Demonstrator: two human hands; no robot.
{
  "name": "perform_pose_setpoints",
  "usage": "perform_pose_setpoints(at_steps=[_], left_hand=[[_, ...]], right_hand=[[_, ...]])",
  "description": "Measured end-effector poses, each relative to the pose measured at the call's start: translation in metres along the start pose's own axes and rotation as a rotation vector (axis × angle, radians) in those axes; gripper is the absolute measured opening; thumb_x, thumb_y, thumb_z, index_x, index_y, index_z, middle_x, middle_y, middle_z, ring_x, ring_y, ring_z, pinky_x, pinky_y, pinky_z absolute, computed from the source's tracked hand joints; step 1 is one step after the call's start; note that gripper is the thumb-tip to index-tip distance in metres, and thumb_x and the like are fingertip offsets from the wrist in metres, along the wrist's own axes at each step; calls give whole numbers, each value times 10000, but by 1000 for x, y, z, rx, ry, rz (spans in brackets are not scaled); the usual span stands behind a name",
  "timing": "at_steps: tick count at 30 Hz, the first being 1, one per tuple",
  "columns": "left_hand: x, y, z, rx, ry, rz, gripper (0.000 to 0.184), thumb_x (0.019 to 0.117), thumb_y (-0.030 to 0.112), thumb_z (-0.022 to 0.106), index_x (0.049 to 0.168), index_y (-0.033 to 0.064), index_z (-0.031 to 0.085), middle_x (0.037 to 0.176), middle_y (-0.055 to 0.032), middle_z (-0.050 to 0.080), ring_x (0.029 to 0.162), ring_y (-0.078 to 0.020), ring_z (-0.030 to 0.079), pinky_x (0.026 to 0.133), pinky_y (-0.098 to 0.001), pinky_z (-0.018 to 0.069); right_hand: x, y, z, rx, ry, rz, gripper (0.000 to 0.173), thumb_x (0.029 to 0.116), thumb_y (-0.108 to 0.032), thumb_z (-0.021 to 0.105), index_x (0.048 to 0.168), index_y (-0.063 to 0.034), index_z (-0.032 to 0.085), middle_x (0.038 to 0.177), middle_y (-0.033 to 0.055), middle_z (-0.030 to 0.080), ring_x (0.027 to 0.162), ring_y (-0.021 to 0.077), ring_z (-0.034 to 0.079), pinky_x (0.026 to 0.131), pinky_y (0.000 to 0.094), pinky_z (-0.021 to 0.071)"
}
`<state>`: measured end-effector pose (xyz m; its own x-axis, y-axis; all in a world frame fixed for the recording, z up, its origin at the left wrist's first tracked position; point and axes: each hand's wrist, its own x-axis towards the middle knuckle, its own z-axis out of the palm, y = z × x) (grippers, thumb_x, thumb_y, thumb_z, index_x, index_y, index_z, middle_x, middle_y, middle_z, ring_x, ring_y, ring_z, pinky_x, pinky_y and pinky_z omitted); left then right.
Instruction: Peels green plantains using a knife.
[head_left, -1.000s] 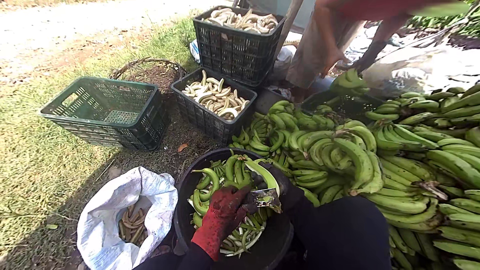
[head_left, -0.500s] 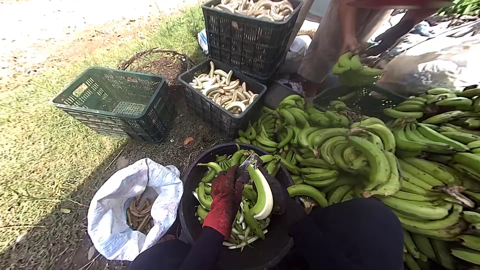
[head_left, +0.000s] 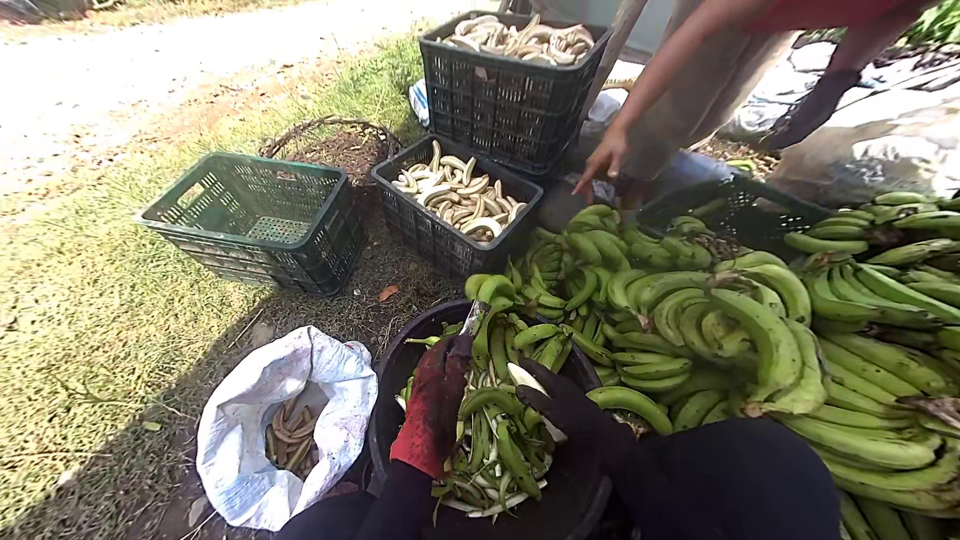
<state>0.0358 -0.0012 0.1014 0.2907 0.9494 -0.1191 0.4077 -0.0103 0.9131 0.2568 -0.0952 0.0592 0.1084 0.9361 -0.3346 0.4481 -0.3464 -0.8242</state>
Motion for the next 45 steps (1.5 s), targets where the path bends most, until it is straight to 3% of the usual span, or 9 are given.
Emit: perform_pose_setpoints(at_steps=[5, 12, 18, 23, 25, 28, 34, 40, 45], left_hand=[[-12, 7, -42, -487, 108, 12, 480, 1105, 432, 387, 1386, 103, 595, 1040, -121, 715, 783, -224, 704, 653, -374, 613], [-29, 7, -100, -739, 329, 11, 538, 1123, 443, 286, 1344, 65, 601, 973, -127, 706, 773, -209, 694, 695, -363, 608], [-40, 0, -116, -683, 401, -35, 541, 1108, 496, 309, 1348, 128, 625, 952, -101, 706, 755, -194, 690, 698, -355, 599], [-41, -7, -121, -611, 374, -46, 620, 1065, 630, 275, 1348, 222, 647, 987, -57, 719, 762, -176, 688, 663, -352, 594], [-40, -8, -122, -603, 377, -65, 628, 1053, 656, 275, 1353, 243, 641, 1013, -49, 727, 788, -177, 698, 673, -357, 596], [-36, -6, -123, -637, 378, -44, 596, 1067, 621, 293, 1371, 231, 625, 1058, -55, 725, 849, -195, 715, 737, -383, 616], [-35, -7, -126, -737, 355, 36, 534, 1103, 517, 295, 1392, 183, 596, 1040, -51, 713, 796, -162, 696, 704, -344, 611], [-32, 5, -126, -727, 380, 3, 533, 1102, 518, 294, 1402, 195, 596, 1012, -59, 720, 716, -151, 683, 598, -306, 590], [-24, 8, -124, -867, 346, 82, 489, 1126, 382, 317, 1430, 70, 537, 1073, -156, 714, 866, -237, 727, 803, -401, 632]], right_hand=[[-11, 29, 12, -84, -170, 129, 634, 949, -448, 654, 1508, -208, 475, 1311, 101, 655, 1159, 240, 653, 1012, 524, 515], [-5, 80, 32, -148, -430, 324, 551, 932, -307, 726, 1354, 5, 561, 1198, 219, 658, 1074, 331, 653, 978, 539, 499], [50, -51, -54, -64, 176, 8, 480, 983, -300, 671, 1369, -44, 544, 1159, 173, 666, 998, 270, 666, 897, 510, 542], [68, -137, -81, 162, 518, -374, 929, 930, -401, 699, 1621, -112, 149, 1600, 113, 366, 1427, 174, 435, 1137, 345, 444], [61, -124, -59, 52, 463, -293, 897, 959, -482, 637, 1631, -128, 159, 1622, 127, 338, 1454, 221, 404, 1165, 423, 408], [62, -66, -12, -85, 273, -118, 699, 993, -532, 571, 1579, -222, 350, 1504, 99, 514, 1284, 289, 569, 1009, 597, 489], [75, 3, 73, -196, -245, 36, 533, 1050, -360, 493, 1493, -63, 492, 1433, 151, 580, 1305, 239, 569, 1116, 459, 438], [74, 15, 166, -634, -513, -34, 489, 1042, -385, 485, 1492, -195, 514, 1428, 131, 579, 1289, 348, 573, 1022, 619, 469], [63, 20, 242, -896, -455, -92, 491, 950, -263, 616, 1384, -40, 563, 1359, 246, 589, 1272, 454, 544, 1063, 664, 400]])
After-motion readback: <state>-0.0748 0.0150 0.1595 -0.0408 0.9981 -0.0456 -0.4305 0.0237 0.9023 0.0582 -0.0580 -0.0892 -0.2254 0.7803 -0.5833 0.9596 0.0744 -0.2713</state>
